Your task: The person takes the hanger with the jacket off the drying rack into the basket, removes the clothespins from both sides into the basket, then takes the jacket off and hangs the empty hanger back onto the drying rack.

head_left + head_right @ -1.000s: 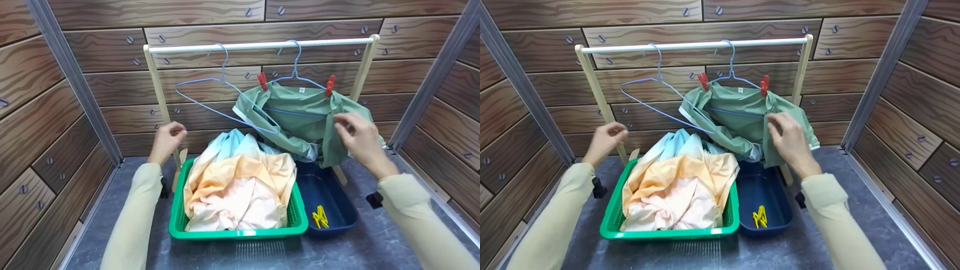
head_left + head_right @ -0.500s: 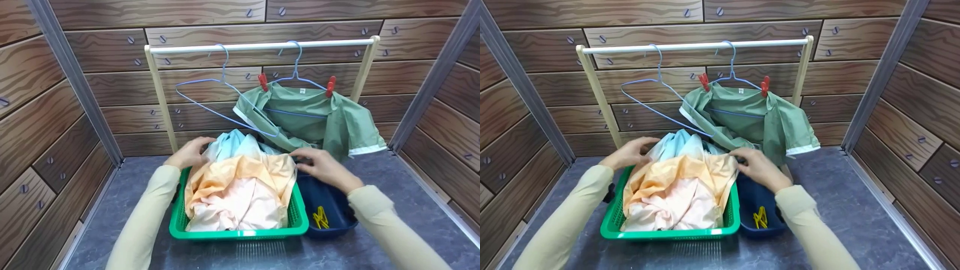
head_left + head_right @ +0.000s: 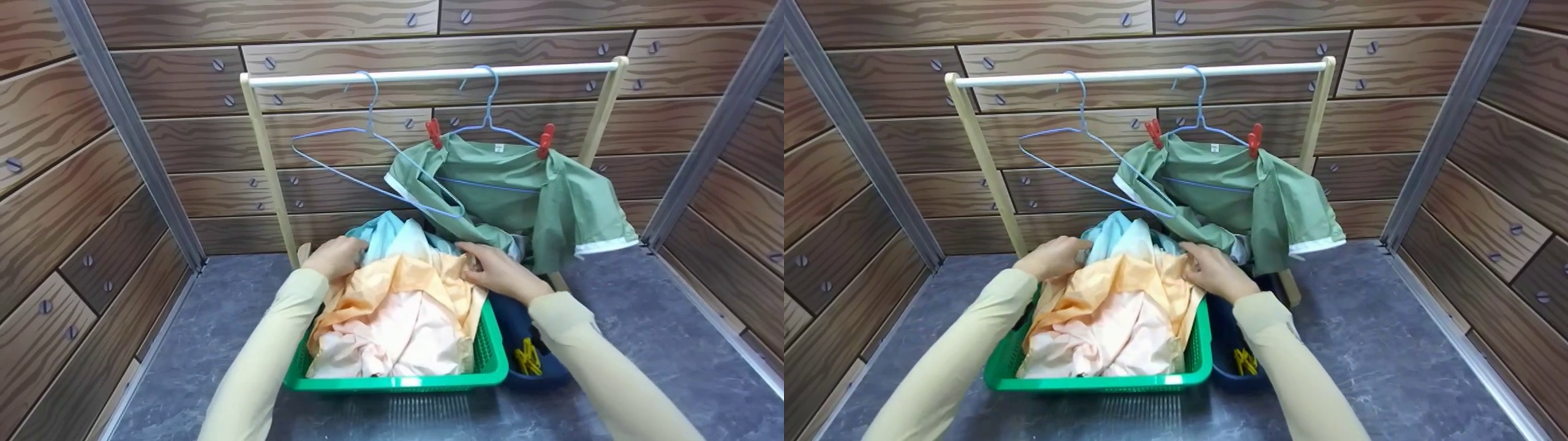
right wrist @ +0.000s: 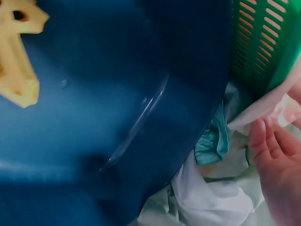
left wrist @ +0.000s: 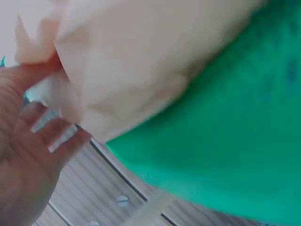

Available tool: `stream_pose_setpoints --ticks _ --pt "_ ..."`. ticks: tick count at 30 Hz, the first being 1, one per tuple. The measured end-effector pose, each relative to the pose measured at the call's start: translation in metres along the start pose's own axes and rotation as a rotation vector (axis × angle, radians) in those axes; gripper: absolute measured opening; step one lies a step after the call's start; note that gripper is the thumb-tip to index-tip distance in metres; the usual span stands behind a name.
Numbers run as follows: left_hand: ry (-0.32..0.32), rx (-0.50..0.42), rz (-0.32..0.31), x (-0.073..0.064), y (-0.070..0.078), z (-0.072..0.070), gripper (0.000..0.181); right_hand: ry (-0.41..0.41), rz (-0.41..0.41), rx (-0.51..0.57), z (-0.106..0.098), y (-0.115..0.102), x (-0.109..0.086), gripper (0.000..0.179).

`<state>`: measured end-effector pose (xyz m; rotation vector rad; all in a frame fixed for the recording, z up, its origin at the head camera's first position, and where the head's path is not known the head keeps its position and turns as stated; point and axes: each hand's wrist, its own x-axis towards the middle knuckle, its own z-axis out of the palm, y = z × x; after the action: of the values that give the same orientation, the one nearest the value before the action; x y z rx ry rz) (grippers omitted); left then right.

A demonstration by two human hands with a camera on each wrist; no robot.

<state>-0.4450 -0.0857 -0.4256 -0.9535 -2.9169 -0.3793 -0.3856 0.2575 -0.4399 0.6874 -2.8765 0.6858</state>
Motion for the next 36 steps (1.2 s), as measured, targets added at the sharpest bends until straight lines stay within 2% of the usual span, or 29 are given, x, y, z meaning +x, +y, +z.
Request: stream_pose_setpoints --ticks 2,4,10,16,19,25,30,33,36 --pt "0.022 0.034 0.016 0.003 0.001 0.003 0.022 0.009 -0.002 -0.021 0.003 -0.002 0.004 0.056" --pt "0.046 0.049 0.026 0.004 0.001 0.004 0.021 0.023 -0.008 -0.052 0.005 -0.003 0.007 0.051" --pt "0.129 0.012 0.030 0.003 -0.002 0.004 0.025 0.159 0.001 -0.158 0.015 -0.006 0.014 0.021" --pt "0.190 0.010 0.048 0.000 -0.006 0.003 0.026 0.257 0.066 -0.162 0.020 -0.009 0.017 0.013" --pt "0.228 -0.020 0.024 -0.003 -0.012 0.000 0.025 0.296 0.082 -0.129 0.018 -0.010 0.018 0.012" --pt "0.293 -0.212 -0.029 -0.015 -0.028 -0.008 0.020 0.362 0.113 0.010 0.011 -0.019 0.017 0.012" --pt "0.362 -0.411 -0.040 -0.031 -0.038 -0.017 0.014 0.376 0.110 0.185 0.005 -0.031 0.014 0.012" --pt "0.371 -0.564 -0.016 -0.042 -0.037 -0.022 0.012 0.373 0.095 0.320 0.004 -0.036 0.010 0.012" --pt "0.353 -0.689 0.055 -0.054 -0.033 -0.026 0.011 0.356 0.060 0.470 0.005 -0.038 0.003 0.011"
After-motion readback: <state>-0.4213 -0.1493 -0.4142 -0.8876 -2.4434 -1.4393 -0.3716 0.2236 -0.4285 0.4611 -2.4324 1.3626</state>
